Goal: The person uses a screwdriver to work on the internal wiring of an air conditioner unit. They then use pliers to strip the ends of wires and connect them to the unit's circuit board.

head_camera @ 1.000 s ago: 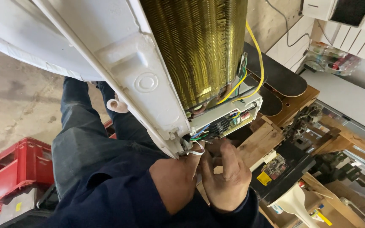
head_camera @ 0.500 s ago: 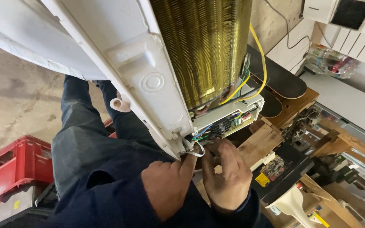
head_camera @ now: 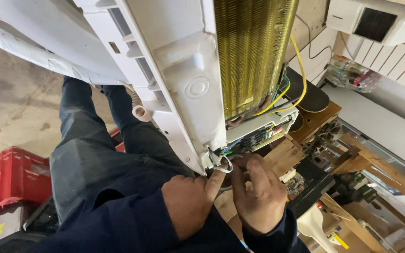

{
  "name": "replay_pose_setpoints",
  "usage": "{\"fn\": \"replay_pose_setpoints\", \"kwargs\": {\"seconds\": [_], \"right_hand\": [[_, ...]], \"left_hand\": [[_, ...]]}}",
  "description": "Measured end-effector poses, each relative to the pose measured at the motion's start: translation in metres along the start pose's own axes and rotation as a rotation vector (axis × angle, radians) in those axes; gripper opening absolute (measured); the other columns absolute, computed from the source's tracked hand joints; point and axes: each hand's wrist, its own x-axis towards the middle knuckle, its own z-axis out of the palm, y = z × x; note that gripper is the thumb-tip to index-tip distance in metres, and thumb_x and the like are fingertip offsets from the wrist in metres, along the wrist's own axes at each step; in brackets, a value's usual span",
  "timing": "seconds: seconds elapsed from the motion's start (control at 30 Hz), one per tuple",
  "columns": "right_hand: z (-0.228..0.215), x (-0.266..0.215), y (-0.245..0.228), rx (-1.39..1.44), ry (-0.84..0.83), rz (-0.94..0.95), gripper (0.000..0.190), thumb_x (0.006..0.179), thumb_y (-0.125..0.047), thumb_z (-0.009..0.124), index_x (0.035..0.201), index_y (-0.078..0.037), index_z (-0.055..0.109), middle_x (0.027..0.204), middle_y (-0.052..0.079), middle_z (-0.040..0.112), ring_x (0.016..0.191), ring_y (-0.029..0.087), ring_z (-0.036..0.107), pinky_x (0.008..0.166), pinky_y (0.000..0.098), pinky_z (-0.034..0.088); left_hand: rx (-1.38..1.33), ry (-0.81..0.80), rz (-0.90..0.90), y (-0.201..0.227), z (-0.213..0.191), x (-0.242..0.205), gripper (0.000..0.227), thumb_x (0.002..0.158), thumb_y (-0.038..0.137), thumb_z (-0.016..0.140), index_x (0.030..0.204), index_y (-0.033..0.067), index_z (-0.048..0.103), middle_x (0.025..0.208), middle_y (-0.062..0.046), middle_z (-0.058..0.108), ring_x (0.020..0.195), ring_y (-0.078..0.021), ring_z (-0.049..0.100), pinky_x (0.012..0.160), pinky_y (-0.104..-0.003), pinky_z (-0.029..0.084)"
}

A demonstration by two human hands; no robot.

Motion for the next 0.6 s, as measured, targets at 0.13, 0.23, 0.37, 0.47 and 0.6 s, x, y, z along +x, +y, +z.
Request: {"fn": "replay_pose_setpoints", "kwargs": {"seconds": [0.13, 0.23, 0.37, 0.47, 0.6], "right_hand": [[-0.002, -0.001, -0.004, -0.026, 0.014, -0.080, 0.023, 0.084, 0.003, 0.078, 0.100, 0.000, 0.062, 0.101, 0.012, 0.071, 0.081, 0.024, 0.074, 0.066, 0.0298, 0.058], [-0.007, -0.001, -0.006, -0.071, 0.003, -0.099, 0.021, 0.082, 0.004, 0.077, 0.097, -0.001, 0.063, 0.102, 0.013, 0.071, 0.086, 0.027, 0.073, 0.070, 0.0318, 0.058], [-0.012, -0.005, -0.004, -0.142, -0.085, -0.130, 0.018, 0.082, 0.003, 0.076, 0.095, -0.002, 0.065, 0.101, 0.012, 0.071, 0.089, 0.029, 0.072, 0.071, 0.0343, 0.057], [-0.020, 0.001, -0.007, -0.255, -0.109, -0.286, 0.019, 0.079, 0.001, 0.074, 0.097, -0.002, 0.067, 0.102, 0.012, 0.072, 0.095, 0.031, 0.071, 0.075, 0.0366, 0.058], [-0.028, 0.005, -0.007, -0.419, -0.226, -0.578, 0.028, 0.072, 0.000, 0.069, 0.100, -0.002, 0.068, 0.102, 0.013, 0.072, 0.105, 0.032, 0.069, 0.081, 0.0384, 0.058]], "left_hand": [[0.082, 0.150, -0.071, 0.005, 0.009, -0.004, 0.060, 0.085, 0.017, 0.057, 0.144, 0.0088, 0.055, 0.075, -0.012, 0.068, 0.055, -0.0277, 0.067, 0.046, -0.042, 0.050], [0.177, 0.272, 0.057, 0.004, 0.005, -0.007, 0.062, 0.084, 0.019, 0.058, 0.145, 0.0064, 0.058, 0.064, -0.007, 0.062, 0.047, -0.0238, 0.061, 0.043, -0.040, 0.046], [0.199, 0.445, 0.130, 0.005, 0.012, -0.015, 0.059, 0.085, 0.020, 0.058, 0.141, 0.0039, 0.059, 0.068, -0.006, 0.061, 0.052, -0.0218, 0.060, 0.046, -0.038, 0.044], [0.157, 0.448, 0.131, 0.009, 0.028, -0.013, 0.054, 0.085, 0.020, 0.059, 0.137, 0.0059, 0.063, 0.065, -0.006, 0.062, 0.050, -0.0232, 0.060, 0.045, -0.039, 0.046], [0.111, 0.373, 0.214, 0.006, 0.060, -0.007, 0.036, 0.093, 0.017, 0.058, 0.125, 0.0049, 0.067, 0.061, -0.006, 0.063, 0.048, -0.0245, 0.063, 0.043, -0.042, 0.050]]}}
